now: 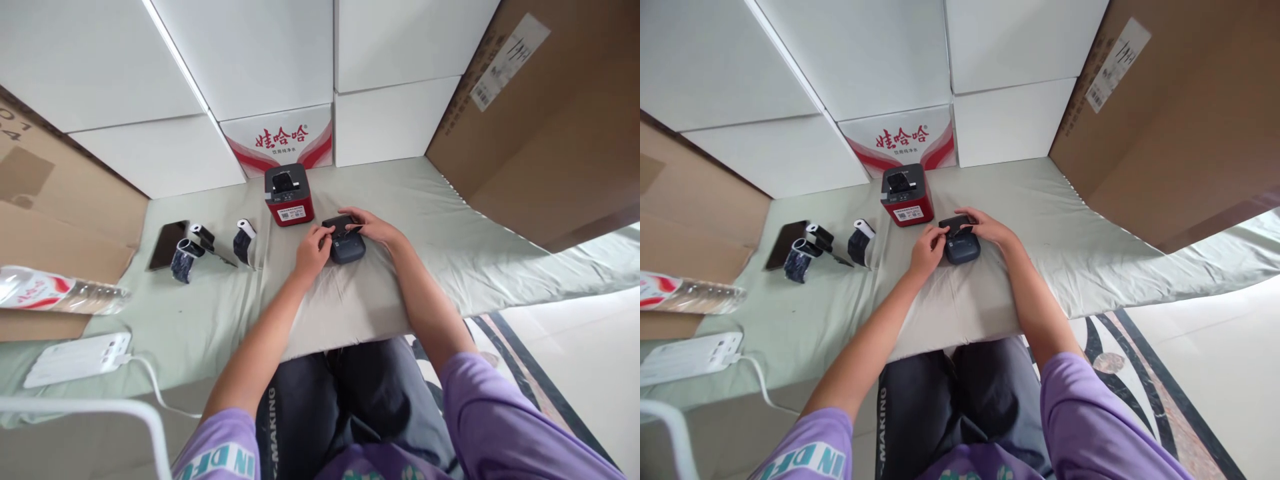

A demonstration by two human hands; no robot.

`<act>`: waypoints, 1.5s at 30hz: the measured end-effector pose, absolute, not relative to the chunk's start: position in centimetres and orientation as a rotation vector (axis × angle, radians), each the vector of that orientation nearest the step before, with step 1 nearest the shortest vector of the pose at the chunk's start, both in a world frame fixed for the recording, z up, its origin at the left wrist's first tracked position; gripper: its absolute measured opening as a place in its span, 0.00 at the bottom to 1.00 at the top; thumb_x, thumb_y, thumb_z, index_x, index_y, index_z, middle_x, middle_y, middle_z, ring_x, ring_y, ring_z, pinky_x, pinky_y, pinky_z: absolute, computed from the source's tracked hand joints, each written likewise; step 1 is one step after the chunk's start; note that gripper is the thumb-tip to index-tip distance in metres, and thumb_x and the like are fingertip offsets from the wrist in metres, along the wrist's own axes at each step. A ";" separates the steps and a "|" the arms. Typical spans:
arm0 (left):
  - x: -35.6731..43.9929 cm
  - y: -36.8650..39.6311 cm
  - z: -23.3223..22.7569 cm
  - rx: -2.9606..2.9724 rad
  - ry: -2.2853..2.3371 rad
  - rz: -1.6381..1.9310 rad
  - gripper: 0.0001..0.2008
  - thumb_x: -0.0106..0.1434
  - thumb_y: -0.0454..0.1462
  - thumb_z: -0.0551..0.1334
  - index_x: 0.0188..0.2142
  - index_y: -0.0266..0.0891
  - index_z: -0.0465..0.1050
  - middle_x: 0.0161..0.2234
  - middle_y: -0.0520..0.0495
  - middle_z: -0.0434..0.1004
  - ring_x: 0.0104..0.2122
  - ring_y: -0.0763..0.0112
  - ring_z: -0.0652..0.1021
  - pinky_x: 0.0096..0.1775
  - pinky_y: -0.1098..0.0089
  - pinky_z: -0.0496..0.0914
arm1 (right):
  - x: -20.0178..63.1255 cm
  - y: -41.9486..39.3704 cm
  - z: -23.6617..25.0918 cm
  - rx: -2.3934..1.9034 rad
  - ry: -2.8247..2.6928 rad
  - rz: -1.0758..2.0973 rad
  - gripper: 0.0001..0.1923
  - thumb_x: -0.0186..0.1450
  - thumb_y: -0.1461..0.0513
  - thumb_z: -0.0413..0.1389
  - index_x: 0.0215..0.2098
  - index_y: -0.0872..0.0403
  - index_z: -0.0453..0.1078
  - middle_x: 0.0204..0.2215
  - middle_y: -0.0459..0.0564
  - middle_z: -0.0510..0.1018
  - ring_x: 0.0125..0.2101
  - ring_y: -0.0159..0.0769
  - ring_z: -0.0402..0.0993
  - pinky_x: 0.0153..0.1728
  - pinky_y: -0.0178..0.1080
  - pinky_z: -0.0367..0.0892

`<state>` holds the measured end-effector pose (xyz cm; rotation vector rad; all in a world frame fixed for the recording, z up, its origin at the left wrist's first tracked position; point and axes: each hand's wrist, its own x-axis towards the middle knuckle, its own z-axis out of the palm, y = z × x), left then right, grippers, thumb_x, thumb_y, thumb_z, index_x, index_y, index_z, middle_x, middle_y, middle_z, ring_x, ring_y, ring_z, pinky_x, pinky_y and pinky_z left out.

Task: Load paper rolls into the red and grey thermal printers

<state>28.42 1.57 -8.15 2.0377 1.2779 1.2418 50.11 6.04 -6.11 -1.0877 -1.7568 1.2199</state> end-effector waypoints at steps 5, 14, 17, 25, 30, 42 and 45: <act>28.0 1.7 -8.4 2.064 1.228 1.262 0.14 0.72 0.36 0.58 0.51 0.42 0.80 0.40 0.45 0.77 0.34 0.70 0.76 0.39 0.69 0.71 | 50.0 6.3 -6.4 -1.185 -1.614 1.202 0.32 0.60 0.57 0.63 0.62 0.52 0.69 0.58 0.58 0.78 0.58 0.45 0.75 0.64 0.52 0.66; 27.7 2.0 -8.4 1.919 1.343 1.221 0.19 0.68 0.32 0.58 0.57 0.42 0.77 0.36 0.47 0.82 0.31 0.70 0.77 0.39 0.69 0.71 | 50.8 1.3 -5.8 -1.585 -1.486 0.805 0.26 0.62 0.64 0.52 0.59 0.56 0.69 0.51 0.60 0.80 0.49 0.47 0.79 0.59 0.56 0.69; 27.6 2.2 -8.5 1.857 1.369 1.239 0.20 0.68 0.32 0.58 0.58 0.41 0.76 0.34 0.48 0.81 0.31 0.68 0.77 0.39 0.68 0.71 | 47.9 -2.8 -6.4 -1.511 -1.538 0.882 0.33 0.58 0.63 0.54 0.63 0.55 0.64 0.55 0.61 0.77 0.55 0.52 0.75 0.59 0.56 0.69; 27.5 2.5 -8.6 1.761 1.359 1.327 0.20 0.67 0.30 0.58 0.57 0.39 0.73 0.33 0.48 0.79 0.32 0.68 0.78 0.40 0.67 0.73 | 41.4 -3.9 -7.2 -1.739 -1.492 0.387 0.51 0.51 0.57 0.65 0.68 0.65 0.54 0.56 0.71 0.69 0.58 0.62 0.69 0.59 0.57 0.67; 27.5 2.8 -9.0 1.726 1.359 1.320 0.21 0.65 0.29 0.58 0.57 0.39 0.73 0.32 0.49 0.80 0.32 0.67 0.79 0.41 0.66 0.73 | 43.2 1.4 -6.1 -1.714 -1.426 0.233 0.47 0.53 0.54 0.64 0.66 0.61 0.56 0.53 0.66 0.69 0.53 0.59 0.71 0.56 0.57 0.69; 27.7 2.6 -8.5 1.630 1.333 1.329 0.02 0.67 0.37 0.61 0.38 0.41 0.69 0.27 0.51 0.78 0.28 0.70 0.77 0.35 0.70 0.68 | 43.5 7.4 -9.6 -1.807 -1.370 0.104 0.54 0.55 0.53 0.63 0.71 0.67 0.45 0.60 0.75 0.61 0.60 0.63 0.60 0.62 0.63 0.59; 27.7 2.4 -8.2 1.638 1.338 1.288 0.09 0.69 0.41 0.61 0.33 0.43 0.65 0.25 0.53 0.76 0.26 0.70 0.76 0.34 0.70 0.66 | 43.3 6.5 -8.4 -1.735 -1.338 -0.004 0.50 0.59 0.51 0.62 0.70 0.63 0.47 0.63 0.74 0.59 0.63 0.63 0.56 0.63 0.64 0.56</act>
